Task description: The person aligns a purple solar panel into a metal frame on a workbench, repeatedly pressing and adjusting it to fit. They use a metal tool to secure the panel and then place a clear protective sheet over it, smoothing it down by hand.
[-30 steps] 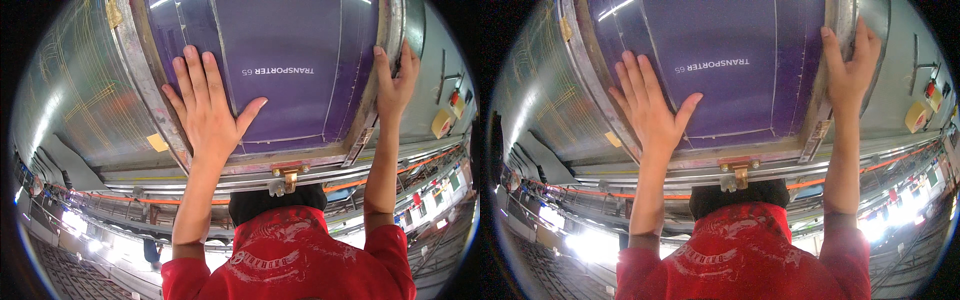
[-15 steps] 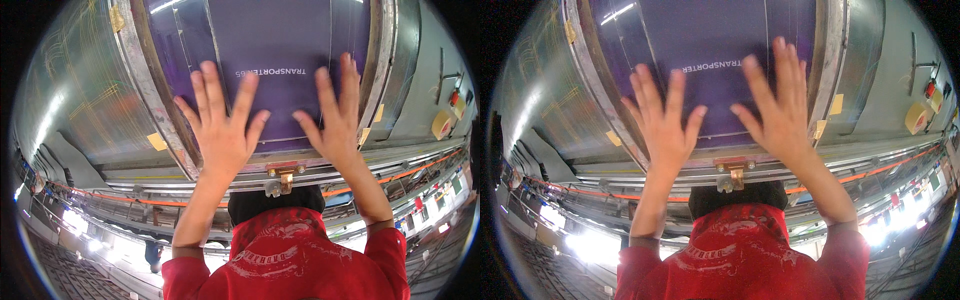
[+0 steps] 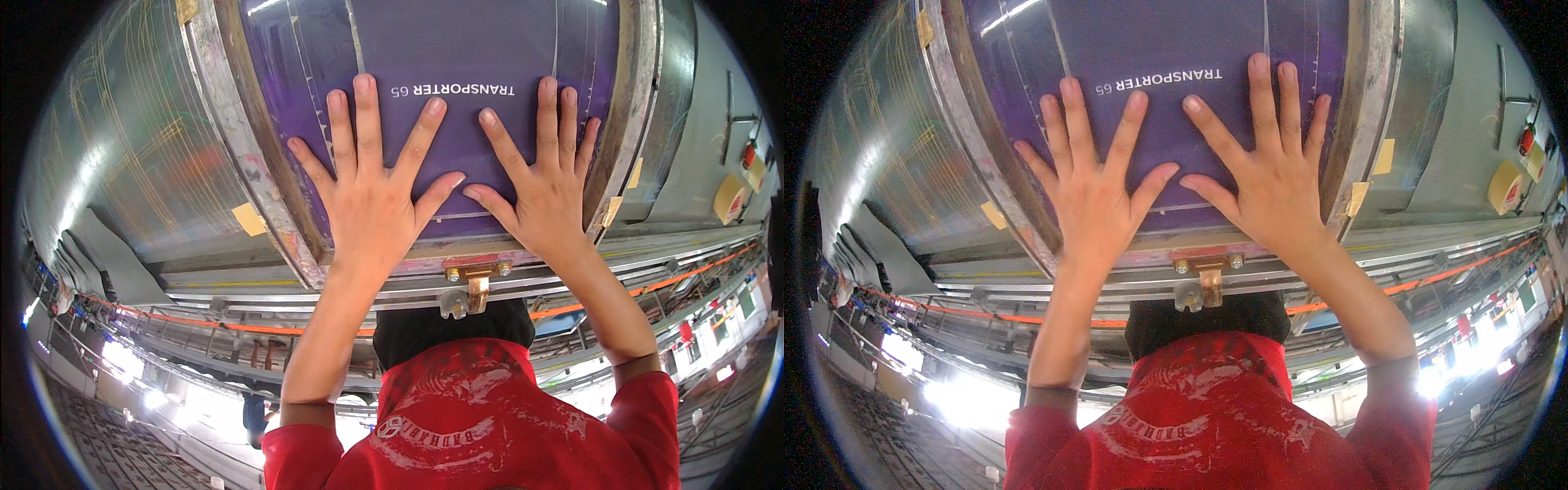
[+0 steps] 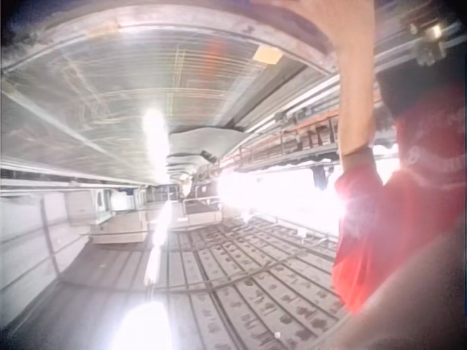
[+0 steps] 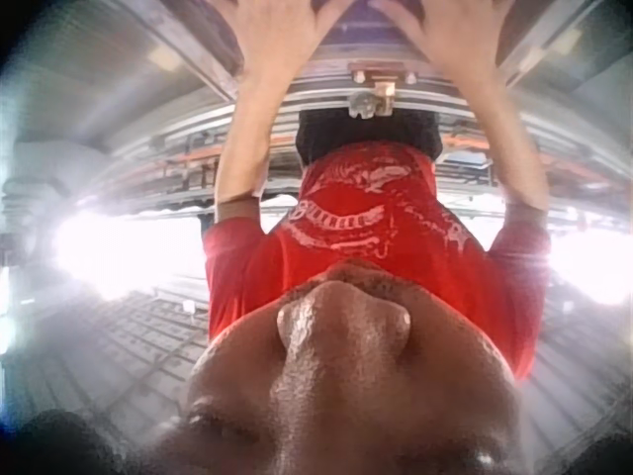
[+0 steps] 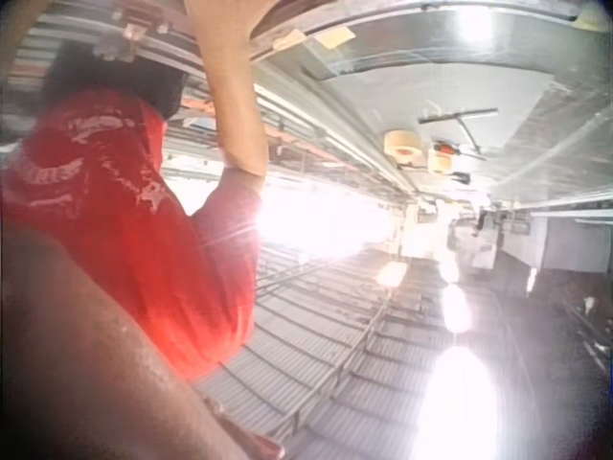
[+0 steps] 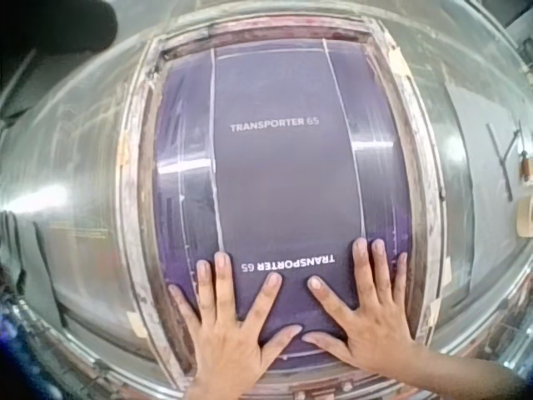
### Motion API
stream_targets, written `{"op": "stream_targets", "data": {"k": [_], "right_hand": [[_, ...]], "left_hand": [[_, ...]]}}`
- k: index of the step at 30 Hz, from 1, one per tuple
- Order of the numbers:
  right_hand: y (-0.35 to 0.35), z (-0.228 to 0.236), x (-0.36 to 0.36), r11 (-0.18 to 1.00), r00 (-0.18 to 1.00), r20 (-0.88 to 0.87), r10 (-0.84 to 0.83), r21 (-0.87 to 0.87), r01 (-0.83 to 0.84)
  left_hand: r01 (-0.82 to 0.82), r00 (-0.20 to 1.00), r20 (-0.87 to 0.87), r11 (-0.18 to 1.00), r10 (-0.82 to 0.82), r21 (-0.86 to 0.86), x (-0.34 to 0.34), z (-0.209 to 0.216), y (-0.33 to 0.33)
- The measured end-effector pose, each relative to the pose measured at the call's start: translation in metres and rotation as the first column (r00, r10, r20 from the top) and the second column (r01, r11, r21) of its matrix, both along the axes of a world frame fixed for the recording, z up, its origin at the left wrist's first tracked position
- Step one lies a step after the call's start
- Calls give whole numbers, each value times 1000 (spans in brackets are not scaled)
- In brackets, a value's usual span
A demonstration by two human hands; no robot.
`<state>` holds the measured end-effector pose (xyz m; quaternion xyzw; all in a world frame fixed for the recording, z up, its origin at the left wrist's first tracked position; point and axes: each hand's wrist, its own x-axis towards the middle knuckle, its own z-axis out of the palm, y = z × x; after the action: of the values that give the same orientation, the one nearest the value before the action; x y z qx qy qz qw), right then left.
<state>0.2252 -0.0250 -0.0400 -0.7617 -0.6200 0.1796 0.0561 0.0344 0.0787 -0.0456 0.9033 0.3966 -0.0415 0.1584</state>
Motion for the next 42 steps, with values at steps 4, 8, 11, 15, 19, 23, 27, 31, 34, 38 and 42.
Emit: {"op": "stream_targets", "data": {"k": [4, 8, 11, 15, 19, 23, 27, 31, 34, 38, 42], "right_hand": [[-1, 0, -1, 1000, 1000, 15, -2, -3, 2], [-1, -1, -1, 1000, 1000, 27, 2, 13, -3], [-2, 0, -1, 1000, 1000, 18, -2, 14, 2], [-1, 2, -2, 1000, 1000, -4, -16, 11, 16], [-2, 3, -3, 1000, 999, -22, -25, 17, 25], [-1, 5, -2, 999, 999, -42, -34, 28, 35], [3, 12, -3, 992, 995, -87, -49, 110, 58], [17, 10, 14, 954, 990, -137, 32, 299, 11], [48, 2, 10, 933, 990, -134, 45, 360, 6], [65, 6, -1, 988, 989, 69, 131, 68, -136], [65, 8, -8, 994, 989, 93, 112, 4, -113]], "left_hand": [[2, 1000, 7, 1000, -2, 4, 0, 1, 0], [4, 1000, 10, 1000, -4, 6, 0, 0, 0], [7, 1000, -2, 1000, -7, 16, 0, 1, -1], [25, 999, -21, 999, -24, 39, 1, 2, 1], [33, 999, -21, 999, -32, 36, -1, 1, 0], [36, 999, -27, 999, -35, 24, 0, 4, 2], [53, 999, -5, 997, -53, 60, -2, 11, 4], [17, 978, 210, 1000, -16, -1, -13, 23, 30], [-14, 952, 305, 996, -14, 89, 0, 12, 54], [43, 986, 150, 977, -75, 209, 7, -11, 60], [30, 993, 108, 969, -58, 244, 8, -13, 52]]}}
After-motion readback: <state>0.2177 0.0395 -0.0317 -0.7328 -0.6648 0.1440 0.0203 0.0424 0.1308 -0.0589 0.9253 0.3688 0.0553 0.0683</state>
